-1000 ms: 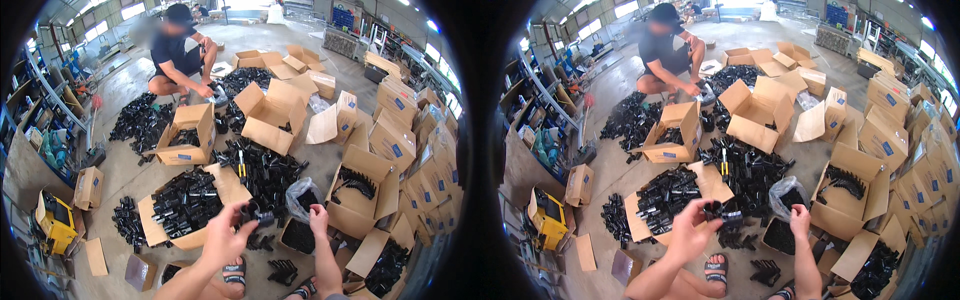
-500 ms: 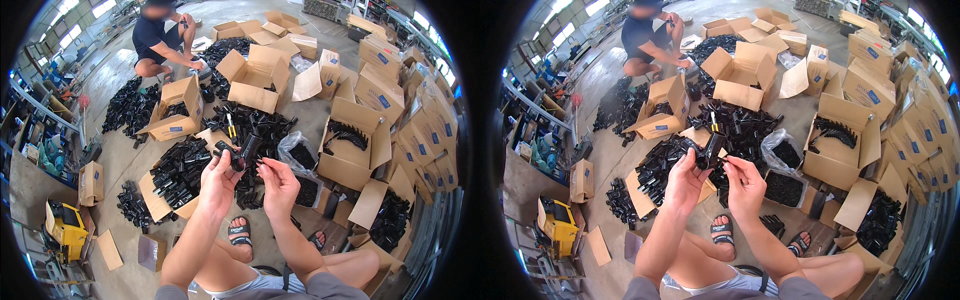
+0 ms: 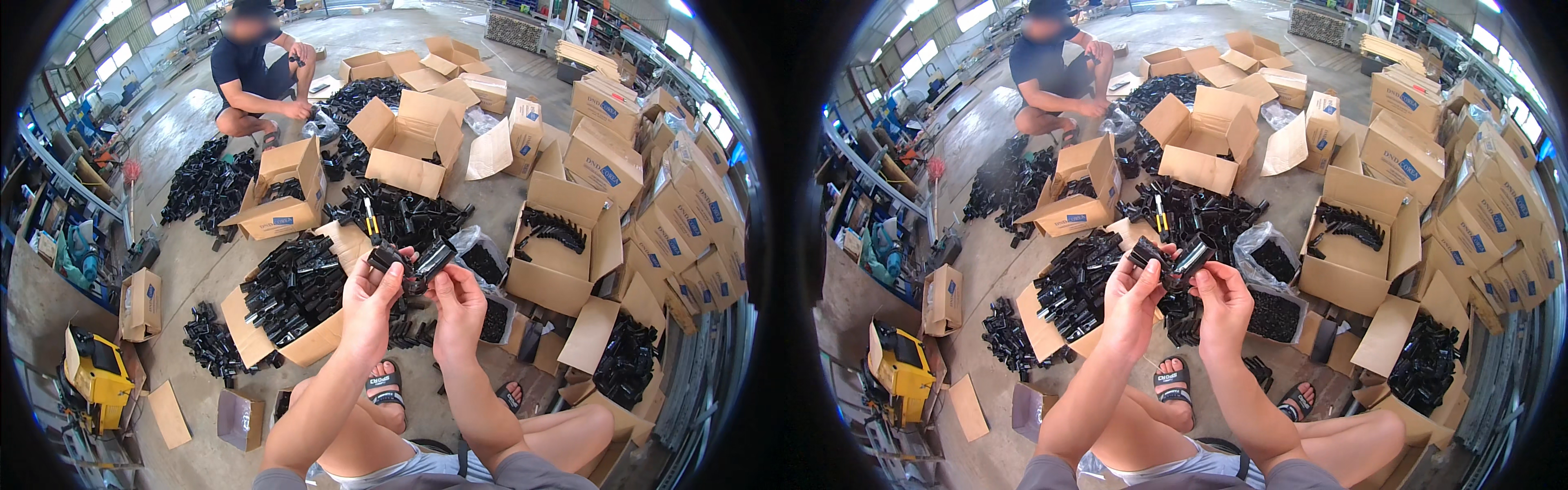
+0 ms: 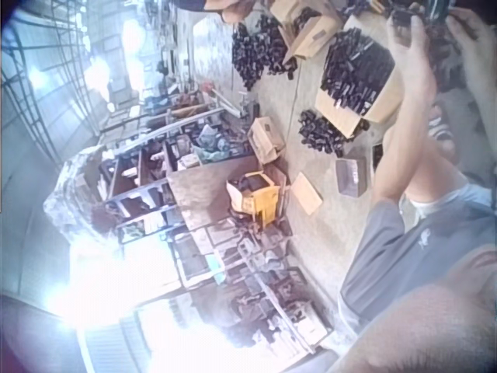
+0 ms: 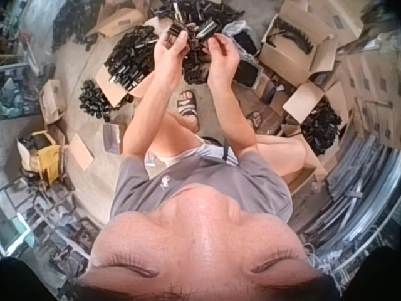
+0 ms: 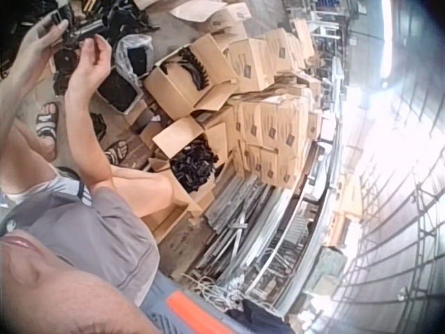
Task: The person picks up black plastic elbow joints from the floor and places them into cardboard boxes while sitting on the floor.
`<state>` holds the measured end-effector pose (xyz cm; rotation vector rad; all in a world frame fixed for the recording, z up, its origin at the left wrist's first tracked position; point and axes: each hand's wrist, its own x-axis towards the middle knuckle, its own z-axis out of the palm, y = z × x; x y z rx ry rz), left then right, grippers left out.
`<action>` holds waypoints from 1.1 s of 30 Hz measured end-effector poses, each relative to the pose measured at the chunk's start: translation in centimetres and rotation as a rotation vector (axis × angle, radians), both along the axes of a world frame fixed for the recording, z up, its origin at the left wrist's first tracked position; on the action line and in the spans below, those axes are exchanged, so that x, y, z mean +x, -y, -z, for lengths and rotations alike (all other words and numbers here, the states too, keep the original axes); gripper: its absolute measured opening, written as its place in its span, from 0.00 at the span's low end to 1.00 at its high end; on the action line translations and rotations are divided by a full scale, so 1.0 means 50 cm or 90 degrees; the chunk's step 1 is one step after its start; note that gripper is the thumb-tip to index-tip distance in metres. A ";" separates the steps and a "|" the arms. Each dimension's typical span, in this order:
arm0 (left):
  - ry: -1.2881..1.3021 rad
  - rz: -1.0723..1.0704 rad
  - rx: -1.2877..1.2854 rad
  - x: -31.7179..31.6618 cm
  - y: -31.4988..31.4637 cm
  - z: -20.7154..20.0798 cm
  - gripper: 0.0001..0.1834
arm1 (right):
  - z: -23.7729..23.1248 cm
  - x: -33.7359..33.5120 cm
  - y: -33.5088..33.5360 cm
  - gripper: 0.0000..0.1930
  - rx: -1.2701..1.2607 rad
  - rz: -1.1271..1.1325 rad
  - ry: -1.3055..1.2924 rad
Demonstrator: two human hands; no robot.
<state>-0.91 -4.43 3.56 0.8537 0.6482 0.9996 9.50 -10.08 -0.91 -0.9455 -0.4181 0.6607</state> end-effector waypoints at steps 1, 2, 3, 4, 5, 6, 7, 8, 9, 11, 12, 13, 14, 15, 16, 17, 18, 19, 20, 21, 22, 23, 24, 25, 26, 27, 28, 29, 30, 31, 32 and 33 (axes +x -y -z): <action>-0.001 -0.005 0.026 0.001 0.004 -0.003 0.16 | 0.005 0.002 0.002 0.09 0.021 -0.032 -0.069; -0.001 -0.010 0.051 0.001 0.008 -0.005 0.16 | 0.007 0.003 0.005 0.09 0.021 -0.032 -0.068; 0.000 -0.011 0.051 0.001 0.011 -0.008 0.16 | 0.008 0.005 0.007 0.08 0.019 -0.035 -0.083; 0.000 -0.012 0.068 0.001 0.014 -0.009 0.16 | 0.009 0.007 0.009 0.08 0.018 -0.039 -0.097; 0.000 -0.013 0.085 0.001 0.016 -0.010 0.17 | 0.012 0.008 0.012 0.08 0.018 -0.039 -0.095; 0.001 -0.014 0.087 0.001 0.017 -0.009 0.17 | 0.014 0.009 0.014 0.08 0.043 -0.053 -0.113; 0.012 -0.005 0.107 0.002 0.017 -0.007 0.17 | 0.015 0.010 0.014 0.07 0.067 -0.067 -0.131; 0.023 0.004 0.127 0.004 0.016 -0.006 0.17 | 0.013 0.012 0.014 0.07 0.069 -0.068 -0.129; 0.023 0.003 0.125 0.005 0.018 -0.006 0.17 | 0.013 0.012 0.017 0.07 0.079 -0.073 -0.135; 0.036 0.030 0.145 0.007 0.021 -0.005 0.18 | 0.013 0.017 0.020 0.06 0.088 -0.078 -0.141; 0.030 0.029 0.150 0.007 0.021 -0.002 0.19 | 0.013 0.020 0.022 0.07 0.092 -0.088 -0.133; 0.029 0.028 0.148 0.006 0.021 0.000 0.19 | 0.014 0.022 0.025 0.07 0.096 -0.097 -0.126; 0.035 0.043 0.147 0.005 0.021 0.001 0.19 | 0.015 0.025 0.029 0.07 0.094 -0.098 -0.127; 0.041 0.058 0.147 0.004 0.020 0.002 0.19 | 0.016 0.026 0.032 0.07 0.096 -0.102 -0.114; 0.039 0.057 0.146 0.004 0.021 0.005 0.19 | 0.017 0.028 0.035 0.07 0.098 -0.106 -0.101; 0.050 0.061 0.143 0.005 0.023 0.007 0.20 | 0.018 0.030 0.039 0.07 0.097 -0.107 -0.103; 0.061 0.065 0.141 0.006 0.023 0.008 0.20 | 0.018 0.031 0.043 0.07 0.098 -0.111 -0.102; 0.059 0.064 0.140 0.007 0.024 0.010 0.20 | 0.020 0.033 0.046 0.07 0.099 -0.115 -0.100; 0.065 0.071 0.141 0.008 0.024 0.011 0.21 | 0.023 0.036 0.048 0.07 0.107 -0.124 -0.102; 0.072 0.078 0.140 0.010 0.025 0.012 0.21 | 0.025 0.039 0.050 0.07 0.105 -0.124 -0.103; 0.072 0.079 0.138 0.011 0.025 0.012 0.21 | 0.026 0.042 0.052 0.07 0.110 -0.126 -0.090; 0.069 0.087 0.151 0.012 0.024 0.012 0.21 | 0.027 0.044 0.053 0.06 0.114 -0.128 -0.078; 0.067 0.095 0.163 0.014 0.023 0.012 0.21 | 0.026 0.046 0.054 0.06 0.112 -0.126 -0.079; 0.066 0.098 0.161 0.013 0.022 0.010 0.21 | 0.023 0.048 0.054 0.06 0.120 -0.112 -0.114; 0.042 0.124 0.181 0.009 0.021 0.005 0.21 | 0.022 0.048 0.055 0.06 0.127 -0.097 -0.149; 0.020 0.151 0.201 0.007 0.020 0.004 0.21 | 0.026 0.048 0.060 0.06 0.125 -0.094 -0.148; 0.021 0.154 0.198 0.008 0.020 0.007 0.21 | 0.030 0.047 0.066 0.06 0.139 -0.098 -0.169; 0.030 0.154 0.210 0.010 0.020 0.010 0.21 | 0.034 0.045 0.071 0.06 0.154 -0.102 -0.189; 0.038 0.152 0.221 0.011 0.021 0.014 0.22 | 0.031 0.042 0.072 0.06 0.151 -0.099 -0.189; 0.039 0.154 0.218 0.011 0.021 0.015 0.22 | 0.023 0.037 0.073 0.06 0.155 -0.107 -0.212; 0.043 0.172 0.211 0.010 0.022 0.014 0.21 | 0.016 0.034 0.075 0.06 0.159 -0.115 -0.235; 0.046 0.189 0.205 0.011 0.023 0.012 0.21 | 0.009 0.034 0.076 0.06 0.158 -0.113 -0.235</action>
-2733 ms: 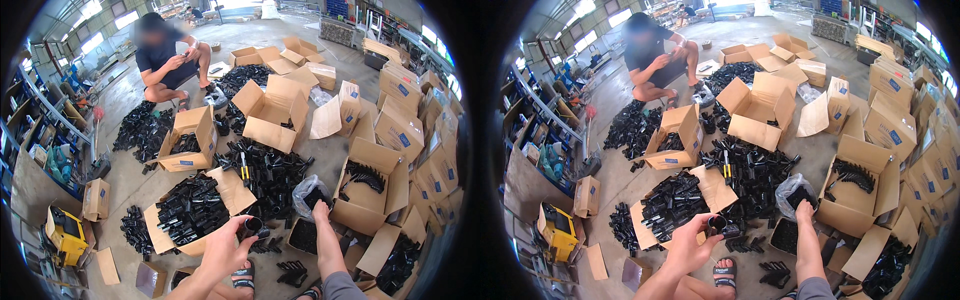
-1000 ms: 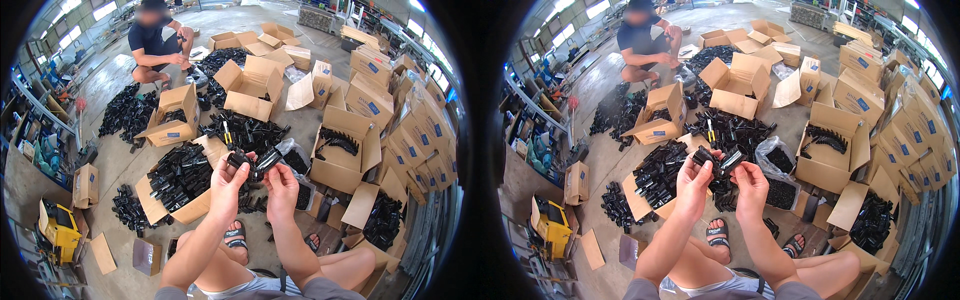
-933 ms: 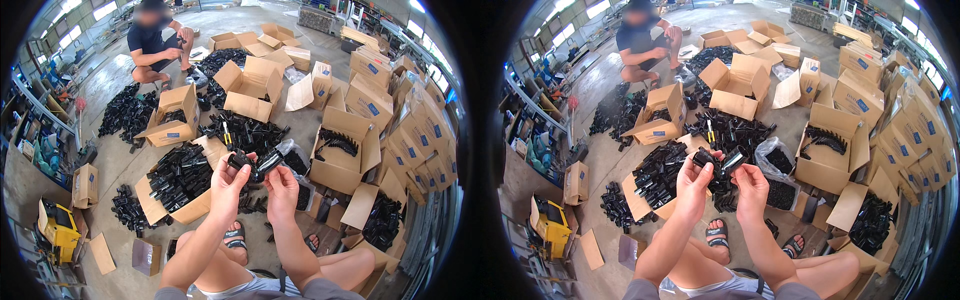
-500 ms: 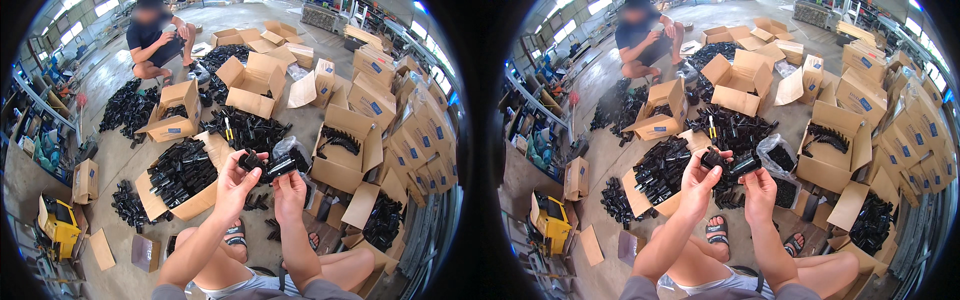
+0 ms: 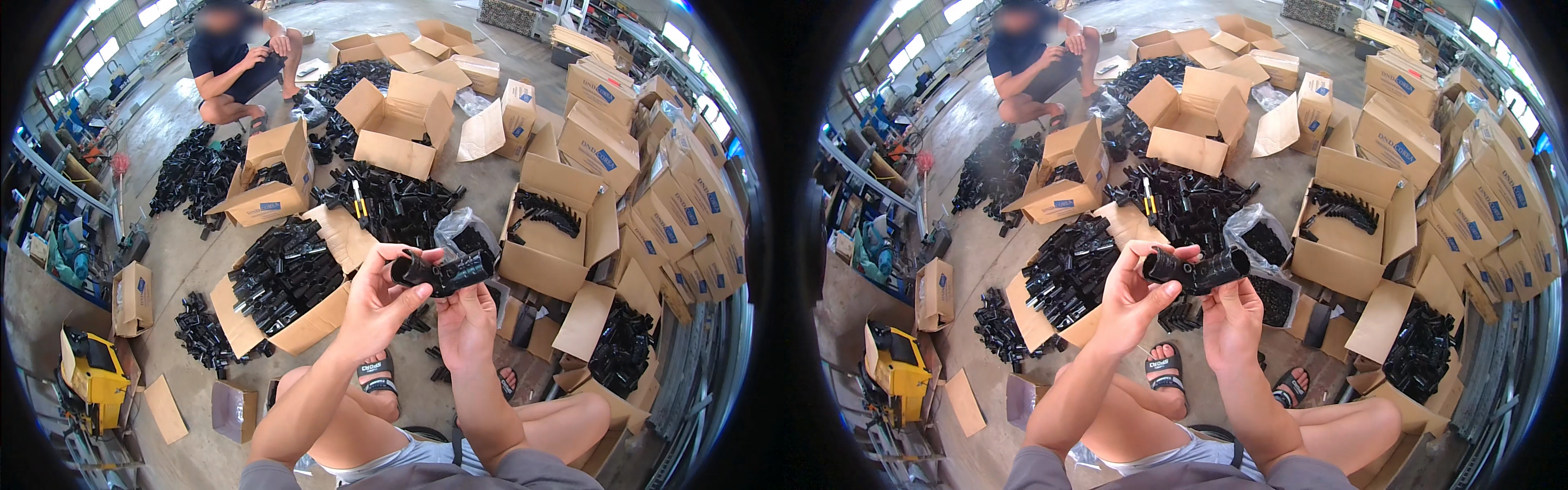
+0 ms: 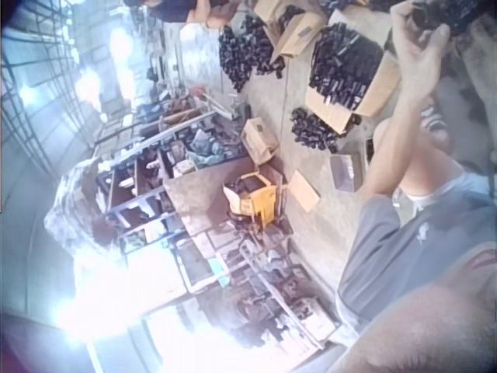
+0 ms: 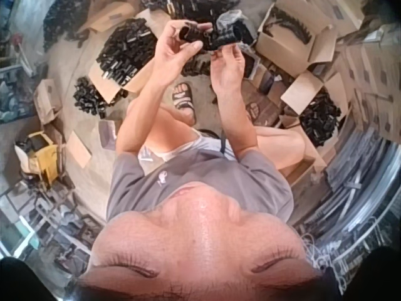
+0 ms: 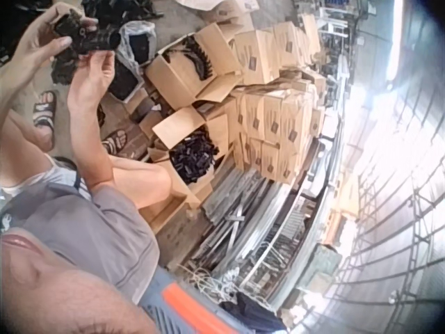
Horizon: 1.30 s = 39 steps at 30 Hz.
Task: The person picks up black plastic elbow joints from the floor and places them into cardboard boxes while sitting on the floor.
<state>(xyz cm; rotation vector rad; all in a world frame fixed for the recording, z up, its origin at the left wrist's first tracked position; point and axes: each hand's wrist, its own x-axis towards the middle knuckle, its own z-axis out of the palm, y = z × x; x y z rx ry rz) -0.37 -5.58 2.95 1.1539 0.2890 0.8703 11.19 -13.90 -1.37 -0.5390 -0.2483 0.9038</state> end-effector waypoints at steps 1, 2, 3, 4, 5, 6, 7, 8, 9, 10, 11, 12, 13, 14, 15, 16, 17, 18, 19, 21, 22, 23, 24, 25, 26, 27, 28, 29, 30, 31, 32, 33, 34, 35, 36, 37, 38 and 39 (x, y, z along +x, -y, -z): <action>0.000 0.001 -0.001 0.001 0.001 -0.001 0.21 | -0.006 0.000 0.001 0.06 -0.006 -0.004 -0.017; -0.013 0.007 0.008 0.002 0.003 -0.002 0.21 | -0.008 0.000 0.002 0.06 -0.011 -0.009 -0.035; -0.027 0.014 0.019 0.002 0.004 -0.003 0.20 | -0.005 0.001 0.002 0.06 -0.012 -0.008 -0.036; -0.028 0.014 0.018 0.003 0.006 -0.004 0.20 | 0.001 0.002 0.003 0.07 0.003 -0.004 -0.020; -0.022 0.003 0.019 0.006 0.009 -0.005 0.21 | 0.007 0.003 0.003 0.07 0.017 0.000 -0.005; -0.015 -0.009 0.019 0.007 0.010 -0.004 0.21 | 0.012 0.004 0.003 0.07 0.016 -0.001 -0.005; -0.015 -0.010 0.017 0.006 0.009 -0.002 0.21 | 0.016 0.005 0.003 0.07 0.016 0.002 0.013; -0.030 -0.008 0.026 0.004 0.007 0.001 0.21 | 0.022 0.007 0.003 0.07 0.016 0.005 0.031; -0.044 -0.005 0.038 0.003 0.004 0.002 0.22 | 0.031 0.011 0.002 0.07 0.017 0.004 0.031; -0.043 -0.006 0.038 0.002 0.003 0.006 0.22 | 0.042 0.016 0.002 0.07 0.009 -0.008 0.027; -0.051 -0.011 0.035 0.001 0.005 0.011 0.22 | 0.047 0.017 0.002 0.07 0.001 -0.020 0.024; -0.057 -0.020 0.035 0.000 0.004 0.013 0.22 | 0.041 0.016 0.000 0.07 0.006 -0.023 0.025; -0.056 -0.022 0.039 0.001 0.004 0.012 0.22 | 0.031 0.014 0.000 0.08 -0.003 -0.033 0.029; -0.042 -0.033 0.021 0.003 0.005 0.011 0.21 | 0.025 0.013 -0.002 0.09 -0.011 -0.044 0.033; -0.027 -0.041 0.000 0.006 0.007 0.010 0.21 | 0.031 0.017 0.002 0.10 0.004 -0.047 0.045; -0.026 -0.042 0.000 0.006 0.006 0.007 0.21 | 0.031 0.018 0.002 0.10 0.004 -0.047 0.047; -0.038 -0.031 0.015 0.006 0.006 0.004 0.21 | 0.031 0.020 0.002 0.10 0.004 -0.048 0.046; -0.049 -0.020 0.029 0.005 0.004 0.001 0.21 | 0.030 0.023 0.003 0.10 0.003 -0.046 0.046; -0.047 -0.018 0.029 0.004 0.003 0.000 0.21 | 0.030 0.025 0.005 0.10 0.003 -0.044 0.048; -0.069 0.006 0.038 -0.001 0.004 0.000 0.21 | 0.029 0.025 0.010 0.09 0.005 -0.035 0.033; -0.068 0.007 0.038 0.000 0.004 0.000 0.21 | 0.027 0.024 0.011 0.09 0.005 -0.034 0.034; -0.076 0.005 0.047 0.002 0.004 -0.001 0.22 | 0.025 0.023 0.013 0.09 -0.016 -0.006 0.031; -0.085 0.004 0.051 0.003 0.007 0.001 0.23 | 0.028 0.021 0.019 0.09 -0.041 0.021 0.026; -0.086 0.006 0.046 0.006 0.011 0.001 0.23 | 0.033 0.021 0.029 0.09 -0.046 0.022 0.025; -0.134 -0.027 0.113 0.010 0.015 0.000 0.23 | 0.039 0.023 0.041 0.09 -0.059 0.037 0.066; -0.184 -0.064 0.186 0.009 0.016 -0.003 0.23 | 0.039 0.020 0.044 0.10 -0.065 0.048 0.106; -0.186 -0.067 0.187 0.008 0.018 0.000 0.23 | 0.037 0.013 0.042 0.10 -0.064 0.045 0.105; -0.237 -0.082 0.270 0.005 0.020 0.006 0.22 | 0.031 0.001 0.038 0.10 -0.125 0.053 0.127; -0.287 -0.095 0.357 0.004 0.018 0.010 0.22 | 0.024 -0.010 0.028 0.10 -0.182 0.063 0.151; -0.304 -0.077 0.332 0.002 0.018 0.012 0.22 | 0.017 -0.016 0.013 0.10 -0.215 0.072 0.139; -0.377 -0.080 0.374 0.001 0.021 0.024 0.24 | 0.022 -0.016 0.013 0.10 -0.209 0.064 0.140; -0.390 -0.052 0.356 0.000 0.024 0.016 0.26 | 0.027 -0.008 0.014 0.09 -0.246 0.054 0.142; -0.405 -0.024 0.337 0.002 0.026 0.008 0.28 | 0.031 -0.002 0.016 0.08 -0.284 0.041 0.144; -0.366 0.022 0.311 -0.001 0.017 0.003 0.35 | 0.026 -0.003 0.016 0.07 -0.277 0.051 0.118; -0.374 0.049 0.281 0.001 0.017 -0.015 0.39 | 0.022 0.004 0.015 0.07 -0.299 0.059 0.107; -0.370 0.010 0.250 -0.001 0.016 -0.002 0.37 | 0.041 0.012 0.023 0.09 -0.295 0.027 0.137; -0.365 -0.028 0.220 -0.002 0.009 0.018 0.35 | 0.056 0.016 0.024 0.11 -0.290 -0.003 0.168; -0.363 -0.036 0.214 -0.001 -0.001 0.041 0.35 | 0.057 0.015 0.021 0.11 -0.292 -0.011 0.173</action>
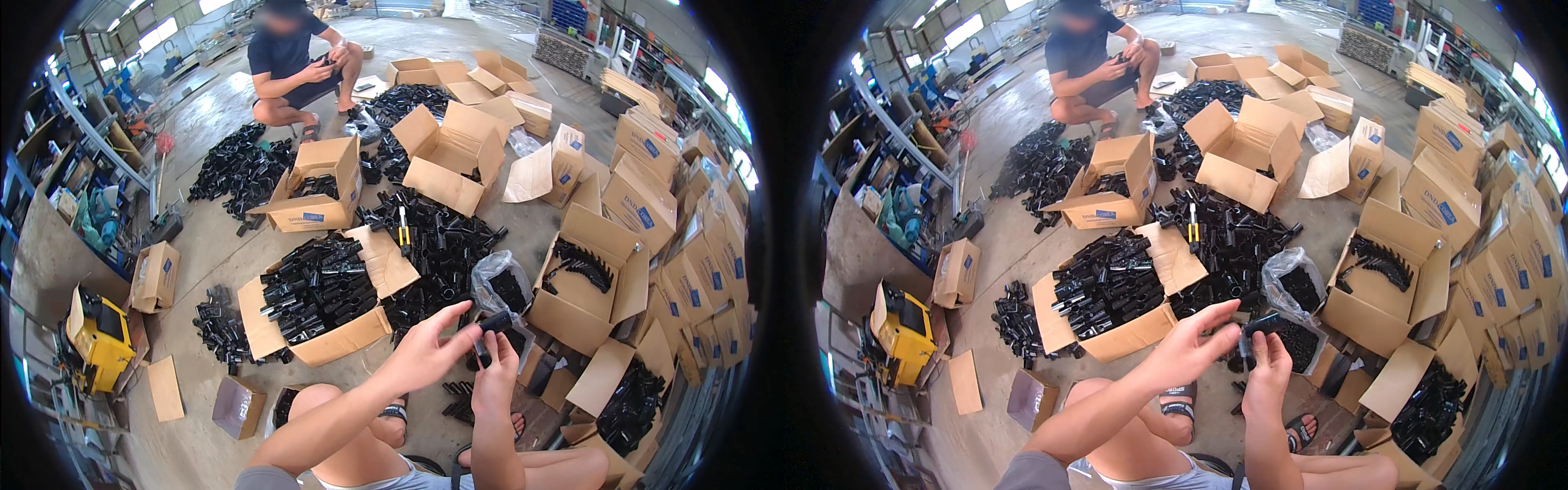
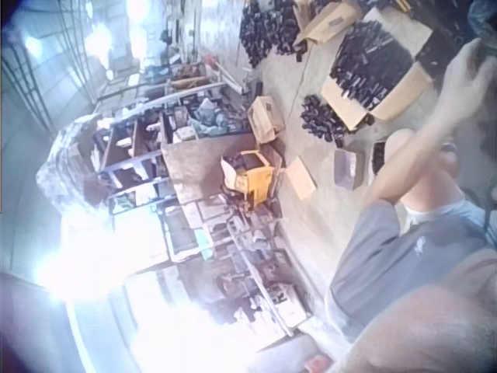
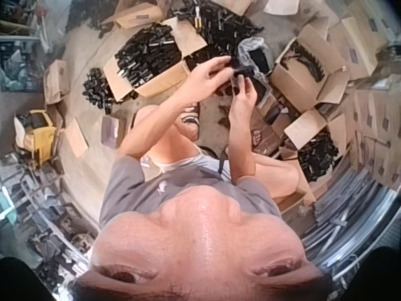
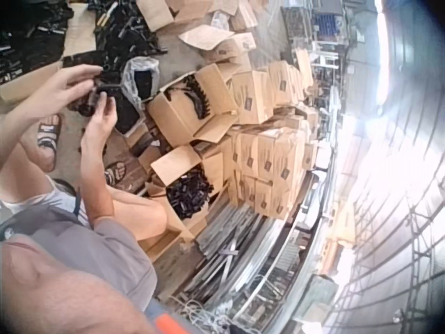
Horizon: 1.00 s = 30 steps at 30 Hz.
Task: The person picks up black plastic elbow joints from the floor and places them into cardboard boxes while sitting on the floor.
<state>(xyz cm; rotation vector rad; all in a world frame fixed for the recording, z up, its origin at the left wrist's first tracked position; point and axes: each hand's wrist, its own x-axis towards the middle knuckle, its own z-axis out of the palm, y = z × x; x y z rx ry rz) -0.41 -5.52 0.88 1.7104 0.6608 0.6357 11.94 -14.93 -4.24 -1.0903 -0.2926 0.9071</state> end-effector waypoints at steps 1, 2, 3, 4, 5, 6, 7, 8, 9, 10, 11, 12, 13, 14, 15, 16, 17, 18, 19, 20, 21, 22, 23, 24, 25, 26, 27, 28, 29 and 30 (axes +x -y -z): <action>-0.027 0.005 -0.164 0.000 -0.010 0.022 0.31 | -0.002 -0.004 -0.003 0.11 -0.014 -0.030 0.022; -0.052 0.012 -0.328 -0.001 -0.015 0.033 0.28 | -0.004 -0.006 -0.006 0.10 -0.028 -0.058 0.044; -0.047 0.009 -0.331 -0.001 -0.015 0.036 0.28 | 0.000 -0.006 -0.014 0.11 -0.019 -0.087 0.074; -0.025 -0.005 -0.374 -0.002 -0.016 0.039 0.26 | -0.004 -0.006 -0.020 0.10 -0.022 -0.093 0.090; -0.004 -0.017 -0.417 -0.001 -0.016 0.042 0.25 | -0.008 -0.003 -0.025 0.10 -0.025 -0.098 0.105; 0.000 -0.035 -0.424 -0.002 -0.013 0.043 0.24 | -0.010 0.001 -0.029 0.10 -0.025 -0.099 0.106; 0.001 -0.035 -0.425 -0.001 -0.014 0.047 0.24 | -0.010 0.008 -0.033 0.10 -0.040 -0.118 0.119; 0.015 -0.046 -0.441 0.000 -0.015 0.052 0.23 | -0.010 0.015 -0.036 0.10 -0.056 -0.137 0.132; 0.028 -0.058 -0.456 0.000 -0.019 0.054 0.22 | -0.013 0.024 -0.040 0.10 -0.054 -0.139 0.132; 0.028 -0.061 -0.454 0.000 -0.019 0.054 0.22 | -0.018 0.035 -0.042 0.09 -0.075 -0.171 0.154; 0.029 -0.076 -0.468 -0.001 -0.016 0.051 0.19 | -0.019 0.046 -0.045 0.08 -0.097 -0.203 0.176; 0.030 -0.090 -0.485 0.001 -0.014 0.049 0.17 | -0.009 0.059 -0.045 0.08 -0.103 -0.218 0.199; 0.031 -0.092 -0.487 0.003 -0.017 0.046 0.17 | -0.005 0.069 -0.049 0.08 -0.104 -0.219 0.199; 0.041 -0.094 -0.502 0.006 -0.021 0.043 0.16 | -0.001 0.078 -0.053 0.07 -0.095 -0.234 0.206; 0.051 -0.095 -0.515 0.008 -0.028 0.039 0.15 | 0.000 0.085 -0.059 0.06 -0.084 -0.249 0.214; 0.052 -0.097 -0.515 0.007 -0.033 0.034 0.15 | -0.001 0.092 -0.062 0.10 -0.092 -0.270 0.219; 0.036 -0.076 -0.498 0.004 -0.039 0.030 0.16 | -0.007 0.092 -0.067 0.10 -0.092 -0.272 0.220; 0.020 -0.056 -0.481 0.001 -0.045 0.027 0.18 | -0.019 0.088 -0.074 0.12 -0.072 -0.275 0.200; 0.020 -0.059 -0.481 0.001 -0.050 0.024 0.18 | -0.027 0.086 -0.079 0.15 -0.052 -0.279 0.181; 0.021 -0.056 -0.476 0.002 -0.055 0.021 0.17 | -0.029 0.088 -0.083 0.15 -0.051 -0.283 0.181; 0.022 -0.054 -0.469 0.002 -0.061 0.019 0.16 | -0.029 0.091 -0.088 0.17 -0.040 -0.300 0.183; 0.023 -0.061 -0.467 0.002 -0.064 0.021 0.16 | -0.029 0.094 -0.092 0.19 -0.028 -0.319 0.185; 0.017 -0.052 -0.468 0.002 -0.064 0.026 0.16 | -0.027 0.097 -0.091 0.19 -0.025 -0.325 0.184; 0.012 -0.046 -0.463 0.003 -0.065 0.026 0.16 | -0.023 0.101 -0.089 0.19 -0.027 -0.336 0.192; 0.015 -0.033 -0.487 0.004 -0.064 0.023 0.15 | -0.025 0.102 -0.091 0.19 -0.029 -0.348 0.200; 0.017 -0.028 -0.477 0.005 -0.071 0.017 0.15 | -0.031 0.103 -0.094 0.20 -0.016 -0.356 0.198; 0.018 -0.020 -0.479 0.004 -0.068 0.022 0.15 | -0.028 0.102 -0.095 0.20 -0.020 -0.364 0.194; 0.018 -0.028 -0.485 0.003 -0.073 0.026 0.15 | -0.024 0.100 -0.096 0.19 -0.012 -0.355 0.215; 0.047 -0.023 -0.446 0.002 -0.085 0.026 0.15 | -0.023 0.097 -0.097 0.19 -0.004 -0.345 0.236; 0.072 -0.020 -0.425 -0.002 -0.085 0.041 0.15 | -0.031 0.091 -0.103 0.15 -0.028 -0.342 0.240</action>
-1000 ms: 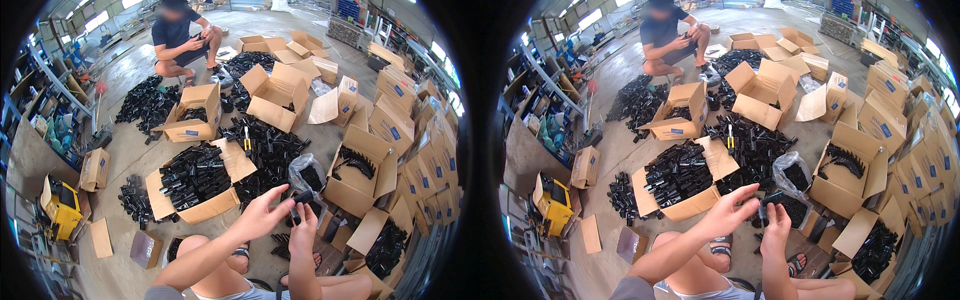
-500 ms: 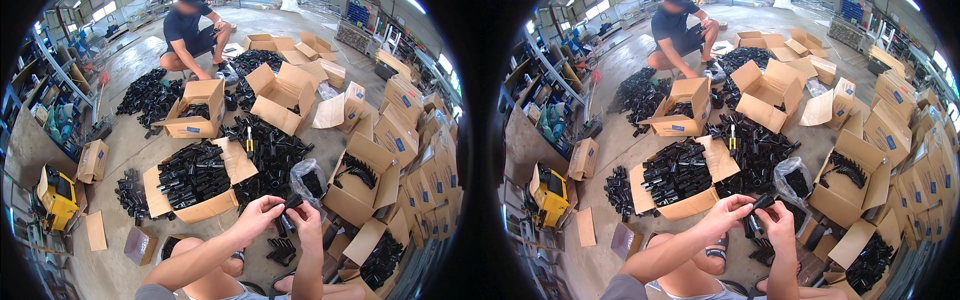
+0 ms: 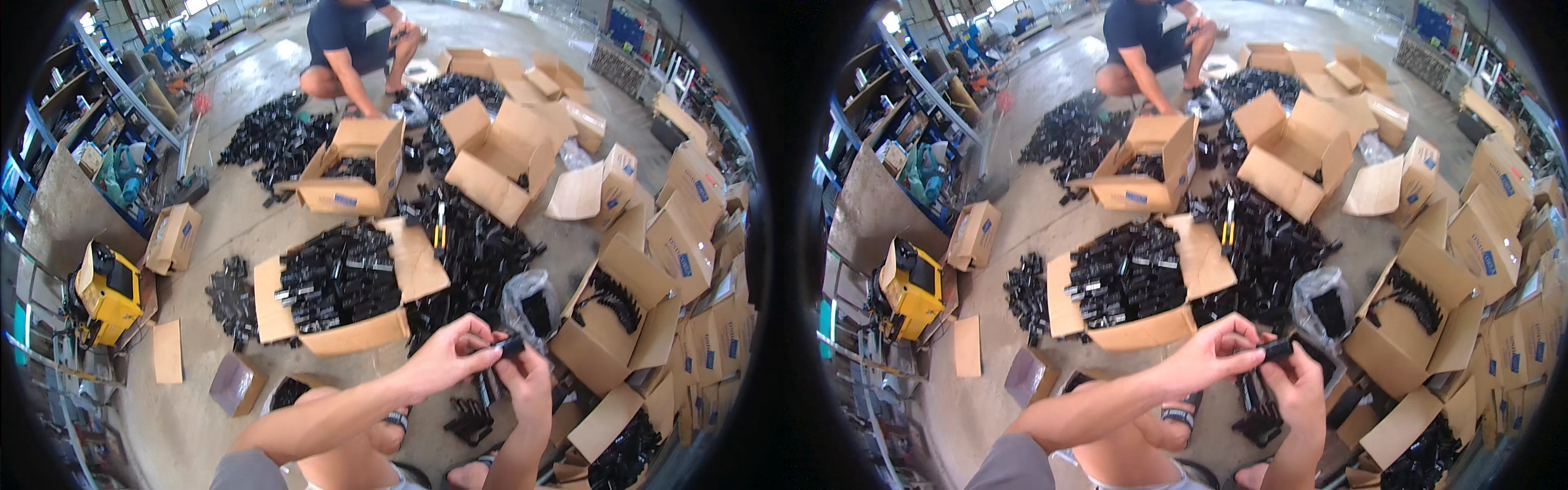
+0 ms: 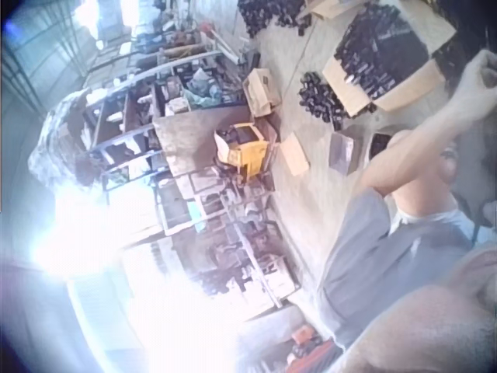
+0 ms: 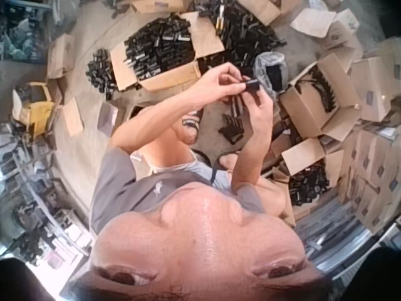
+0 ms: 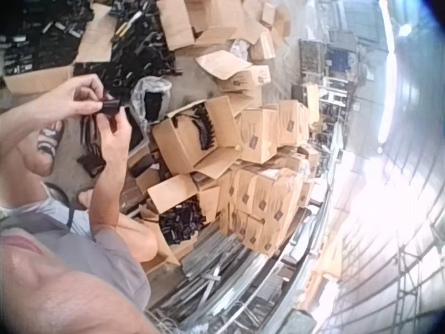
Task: The person picks up black plastic elbow joints from the floor and places them into cardboard boxes while sitting on the floor.
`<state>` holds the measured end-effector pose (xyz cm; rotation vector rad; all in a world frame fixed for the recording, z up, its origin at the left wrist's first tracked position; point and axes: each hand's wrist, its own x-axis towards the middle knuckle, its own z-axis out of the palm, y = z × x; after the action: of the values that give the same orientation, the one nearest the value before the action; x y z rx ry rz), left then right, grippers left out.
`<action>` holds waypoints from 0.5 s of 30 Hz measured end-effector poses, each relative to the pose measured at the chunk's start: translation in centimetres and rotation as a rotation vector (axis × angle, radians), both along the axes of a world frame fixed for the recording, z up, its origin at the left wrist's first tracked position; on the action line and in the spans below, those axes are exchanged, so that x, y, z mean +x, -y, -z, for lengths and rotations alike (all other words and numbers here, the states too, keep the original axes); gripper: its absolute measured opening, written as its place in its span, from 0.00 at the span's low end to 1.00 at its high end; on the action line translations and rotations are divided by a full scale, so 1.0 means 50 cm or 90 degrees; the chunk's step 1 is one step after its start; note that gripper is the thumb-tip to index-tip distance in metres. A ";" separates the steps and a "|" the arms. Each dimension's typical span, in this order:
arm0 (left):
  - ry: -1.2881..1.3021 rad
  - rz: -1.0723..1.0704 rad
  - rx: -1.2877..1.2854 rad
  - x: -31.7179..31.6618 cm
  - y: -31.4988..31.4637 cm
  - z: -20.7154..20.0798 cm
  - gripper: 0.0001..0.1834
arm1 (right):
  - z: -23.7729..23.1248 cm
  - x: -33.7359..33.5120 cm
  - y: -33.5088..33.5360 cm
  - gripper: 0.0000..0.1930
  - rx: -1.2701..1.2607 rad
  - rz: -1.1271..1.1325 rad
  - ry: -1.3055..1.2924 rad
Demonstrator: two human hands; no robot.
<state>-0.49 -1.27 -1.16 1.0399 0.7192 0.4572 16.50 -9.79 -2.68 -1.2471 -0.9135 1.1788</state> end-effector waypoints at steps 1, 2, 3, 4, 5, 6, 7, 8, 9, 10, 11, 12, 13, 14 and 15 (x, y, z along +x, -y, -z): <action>0.003 -0.034 -0.008 0.004 -0.003 0.015 0.14 | 0.002 0.002 -0.002 0.09 -0.045 0.021 0.012; 0.006 -0.046 0.018 0.009 -0.001 0.018 0.14 | 0.014 0.002 0.003 0.07 -0.044 0.057 0.023; 0.003 -0.056 0.055 0.015 -0.007 0.019 0.14 | 0.028 -0.002 -0.001 0.05 -0.035 0.094 0.029; 0.000 -0.061 0.074 0.018 -0.010 0.027 0.13 | 0.023 -0.008 -0.004 0.05 -0.033 0.119 0.014; -0.007 -0.082 0.116 0.021 -0.008 0.038 0.14 | 0.035 -0.013 -0.002 0.05 -0.032 0.137 0.036; -0.025 -0.095 0.148 0.024 -0.009 0.036 0.14 | 0.031 -0.022 -0.004 0.05 -0.020 0.171 0.051; -0.043 -0.106 0.181 0.025 -0.009 0.034 0.14 | 0.028 -0.033 -0.005 0.05 -0.009 0.205 0.067; -0.046 -0.106 0.182 0.023 -0.011 0.035 0.14 | 0.034 -0.039 -0.008 0.05 -0.009 0.205 0.063; -0.072 -0.111 0.218 0.024 -0.013 0.036 0.15 | 0.044 -0.044 -0.011 0.05 -0.005 0.222 0.047; -0.097 -0.116 0.253 0.024 -0.013 0.038 0.16 | 0.051 -0.047 -0.013 0.04 -0.001 0.240 0.031; -0.096 -0.116 0.253 0.026 -0.012 0.041 0.16 | 0.052 -0.047 -0.011 0.04 -0.001 0.241 0.032; -0.100 -0.117 0.268 0.027 -0.014 0.041 0.17 | 0.051 -0.047 -0.014 0.04 -0.004 0.231 -0.006; -0.105 -0.119 0.283 0.027 -0.015 0.038 0.18 | 0.050 -0.047 -0.016 0.04 -0.007 0.221 -0.043; -0.105 -0.119 0.286 0.025 -0.011 0.032 0.18 | 0.052 -0.047 -0.015 0.04 -0.005 0.221 -0.044; -0.095 -0.115 0.299 0.024 -0.008 0.021 0.19 | 0.054 -0.044 -0.014 0.05 0.004 0.219 -0.059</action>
<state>0.72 -0.87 -2.19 1.4657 0.8647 0.7331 14.31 -9.11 -5.38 -1.2739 -0.6038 0.9502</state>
